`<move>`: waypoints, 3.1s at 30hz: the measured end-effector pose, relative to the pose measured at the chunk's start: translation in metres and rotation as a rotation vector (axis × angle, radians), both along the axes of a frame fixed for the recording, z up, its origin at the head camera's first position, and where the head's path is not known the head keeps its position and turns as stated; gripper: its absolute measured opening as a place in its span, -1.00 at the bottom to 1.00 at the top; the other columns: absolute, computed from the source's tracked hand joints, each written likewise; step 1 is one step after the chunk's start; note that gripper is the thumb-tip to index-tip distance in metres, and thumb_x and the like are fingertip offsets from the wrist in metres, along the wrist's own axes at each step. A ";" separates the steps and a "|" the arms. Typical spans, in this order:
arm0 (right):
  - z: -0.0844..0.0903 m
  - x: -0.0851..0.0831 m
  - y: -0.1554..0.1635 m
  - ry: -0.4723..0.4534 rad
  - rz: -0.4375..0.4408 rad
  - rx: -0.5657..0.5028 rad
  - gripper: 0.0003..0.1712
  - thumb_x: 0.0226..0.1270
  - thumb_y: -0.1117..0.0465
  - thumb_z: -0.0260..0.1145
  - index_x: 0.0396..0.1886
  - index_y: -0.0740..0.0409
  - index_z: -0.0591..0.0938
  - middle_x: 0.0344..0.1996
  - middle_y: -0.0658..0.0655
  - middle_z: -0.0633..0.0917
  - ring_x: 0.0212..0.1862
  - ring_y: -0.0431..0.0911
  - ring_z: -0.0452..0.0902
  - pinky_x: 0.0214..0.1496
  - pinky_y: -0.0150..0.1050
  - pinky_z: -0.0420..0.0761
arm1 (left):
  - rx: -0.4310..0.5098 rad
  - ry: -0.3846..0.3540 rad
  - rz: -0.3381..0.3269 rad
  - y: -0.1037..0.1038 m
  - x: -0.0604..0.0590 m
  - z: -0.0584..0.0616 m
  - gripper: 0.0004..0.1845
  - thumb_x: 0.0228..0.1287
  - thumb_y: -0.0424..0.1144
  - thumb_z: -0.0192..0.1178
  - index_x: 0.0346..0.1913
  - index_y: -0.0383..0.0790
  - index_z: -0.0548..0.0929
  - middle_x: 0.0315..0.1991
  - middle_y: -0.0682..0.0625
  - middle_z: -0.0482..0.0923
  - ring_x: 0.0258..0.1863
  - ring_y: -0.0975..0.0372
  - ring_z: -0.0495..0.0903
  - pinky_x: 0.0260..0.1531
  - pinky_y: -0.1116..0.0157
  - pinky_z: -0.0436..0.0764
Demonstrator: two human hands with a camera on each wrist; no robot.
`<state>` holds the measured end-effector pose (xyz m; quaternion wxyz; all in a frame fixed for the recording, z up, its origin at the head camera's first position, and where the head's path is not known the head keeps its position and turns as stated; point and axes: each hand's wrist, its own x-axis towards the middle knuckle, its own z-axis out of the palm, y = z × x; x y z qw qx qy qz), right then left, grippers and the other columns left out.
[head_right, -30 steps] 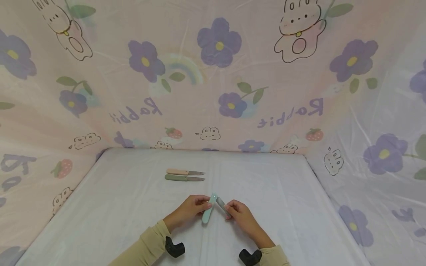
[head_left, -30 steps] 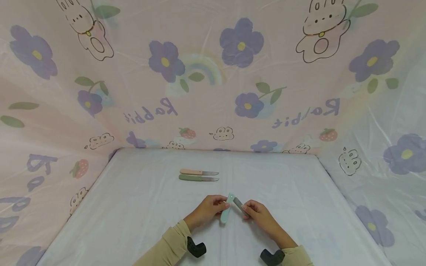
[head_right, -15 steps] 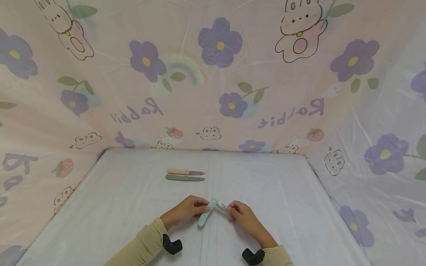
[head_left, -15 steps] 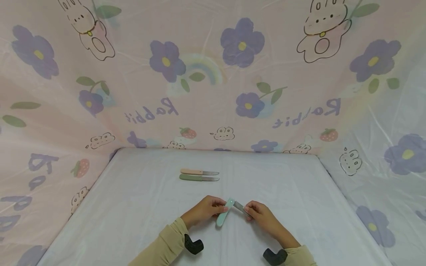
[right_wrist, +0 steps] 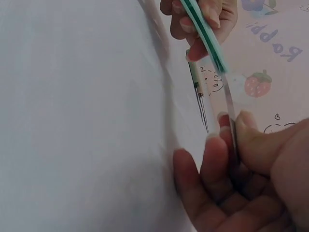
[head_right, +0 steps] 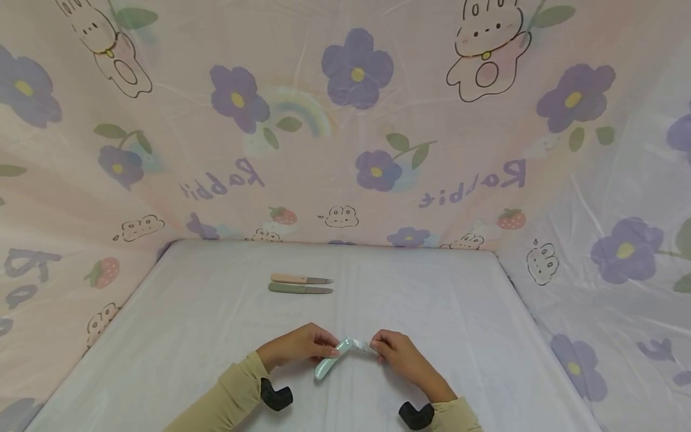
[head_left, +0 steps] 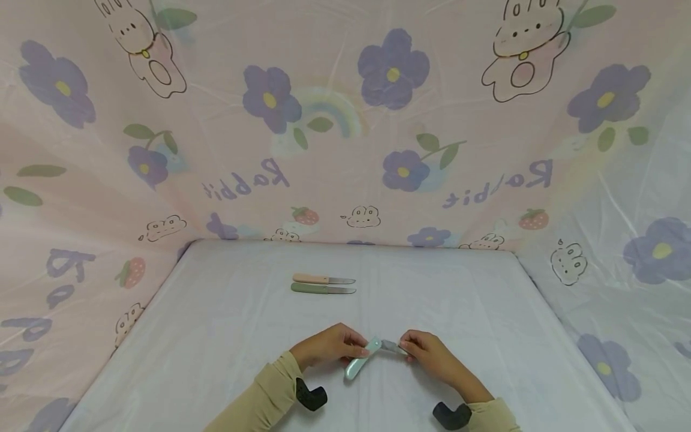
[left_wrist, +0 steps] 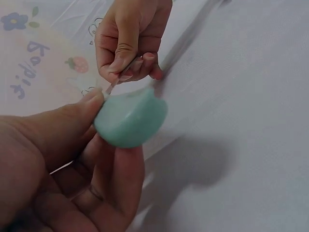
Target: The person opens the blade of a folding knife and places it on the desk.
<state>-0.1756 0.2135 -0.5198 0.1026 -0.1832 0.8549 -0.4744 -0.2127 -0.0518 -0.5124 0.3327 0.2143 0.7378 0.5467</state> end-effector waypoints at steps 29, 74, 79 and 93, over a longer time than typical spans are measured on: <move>0.005 0.006 -0.007 0.050 0.251 0.118 -0.82 0.35 0.10 0.16 -0.40 0.04 0.60 -0.55 -0.10 0.54 -0.48 -0.36 0.37 -0.45 -0.41 0.48 | -0.114 -0.089 -0.359 -0.012 0.007 0.010 -0.75 0.19 -0.34 0.25 -0.06 -0.27 0.68 -0.42 0.11 0.64 -0.52 0.37 0.45 -0.59 0.49 0.48; 0.009 -0.020 -0.014 -0.258 -0.033 -0.229 -0.68 0.27 0.15 0.27 -0.09 0.28 0.61 -0.23 0.28 0.63 -0.24 -0.07 0.55 -0.16 -0.21 0.61 | 0.055 0.021 0.227 -0.073 -0.018 0.000 -0.71 0.20 -0.18 0.27 -0.07 -0.26 0.61 -0.21 -0.08 0.59 -0.22 0.16 0.55 -0.15 0.27 0.58; 0.005 -0.031 -0.024 -0.269 -0.070 -0.239 -0.68 0.25 0.15 0.30 -0.12 0.29 0.62 -0.24 0.26 0.64 -0.25 -0.09 0.55 -0.17 -0.27 0.61 | 0.034 0.065 0.310 -0.080 -0.022 0.001 -0.68 0.20 -0.17 0.27 -0.05 -0.29 0.62 -0.17 -0.06 0.60 -0.19 0.16 0.57 -0.14 0.26 0.59; 0.008 -0.058 -0.054 -0.256 -0.118 -0.275 -0.70 0.23 0.25 0.31 -0.11 0.38 0.61 -0.22 0.30 0.64 -0.24 -0.09 0.57 -0.15 -0.27 0.61 | 0.029 0.152 0.547 -0.093 -0.033 -0.002 -0.71 0.20 -0.30 0.25 -0.05 -0.39 0.62 -0.14 -0.12 0.60 -0.20 0.17 0.58 -0.16 0.28 0.59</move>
